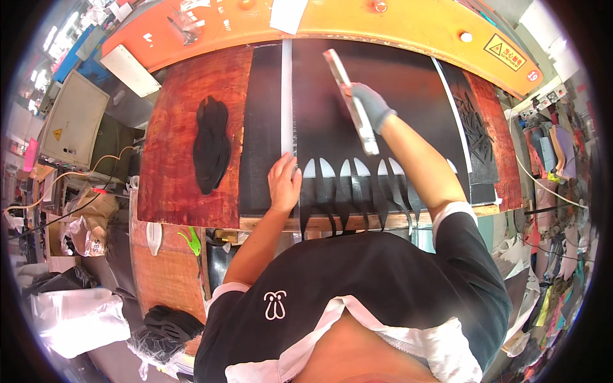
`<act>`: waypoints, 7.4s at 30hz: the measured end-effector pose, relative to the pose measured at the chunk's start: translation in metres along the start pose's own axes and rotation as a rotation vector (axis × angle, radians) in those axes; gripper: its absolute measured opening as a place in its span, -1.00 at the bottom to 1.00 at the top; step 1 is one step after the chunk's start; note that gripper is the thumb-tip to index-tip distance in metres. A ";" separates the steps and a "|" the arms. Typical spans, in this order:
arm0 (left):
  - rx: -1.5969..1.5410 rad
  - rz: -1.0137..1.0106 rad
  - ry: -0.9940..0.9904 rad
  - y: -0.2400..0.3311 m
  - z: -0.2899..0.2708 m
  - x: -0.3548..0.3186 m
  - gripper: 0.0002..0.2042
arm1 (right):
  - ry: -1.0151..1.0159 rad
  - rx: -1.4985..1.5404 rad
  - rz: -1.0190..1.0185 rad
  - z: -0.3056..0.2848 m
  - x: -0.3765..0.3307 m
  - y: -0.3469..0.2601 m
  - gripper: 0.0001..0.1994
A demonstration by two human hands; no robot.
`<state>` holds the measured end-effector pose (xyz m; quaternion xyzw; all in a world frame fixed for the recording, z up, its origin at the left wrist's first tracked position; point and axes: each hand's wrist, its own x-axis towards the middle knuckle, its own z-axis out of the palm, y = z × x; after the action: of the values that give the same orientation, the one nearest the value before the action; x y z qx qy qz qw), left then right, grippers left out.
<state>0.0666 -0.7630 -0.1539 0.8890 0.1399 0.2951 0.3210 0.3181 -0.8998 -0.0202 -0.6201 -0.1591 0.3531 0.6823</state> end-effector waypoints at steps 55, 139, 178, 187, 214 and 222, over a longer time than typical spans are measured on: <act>-0.022 0.061 -0.055 -0.008 0.000 0.015 -0.69 | 0.294 -0.822 -0.186 0.030 -0.009 0.061 -0.35; -0.807 -0.344 -0.390 -0.042 0.077 0.429 -0.66 | 0.246 -1.289 -0.500 0.048 0.013 0.013 -0.09; -0.808 -0.384 -0.523 -0.013 0.063 0.426 -0.52 | 0.307 -1.258 -0.727 0.056 0.012 0.011 -0.10; -0.769 -0.402 -0.394 -0.009 0.065 0.424 -0.59 | 0.305 -1.283 -0.651 0.055 0.009 0.011 -0.09; -1.002 -0.523 -0.537 -0.033 0.063 0.436 -0.29 | 0.308 -1.262 -0.723 0.050 0.010 0.015 -0.12; -1.082 -0.630 -0.466 -0.038 0.068 0.437 -0.31 | 0.312 -1.222 -0.720 0.051 0.010 0.014 -0.12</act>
<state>0.4497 -0.5760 -0.0311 0.5595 0.1522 0.0162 0.8146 0.2878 -0.8563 -0.0263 -0.8428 -0.4230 -0.1379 0.3028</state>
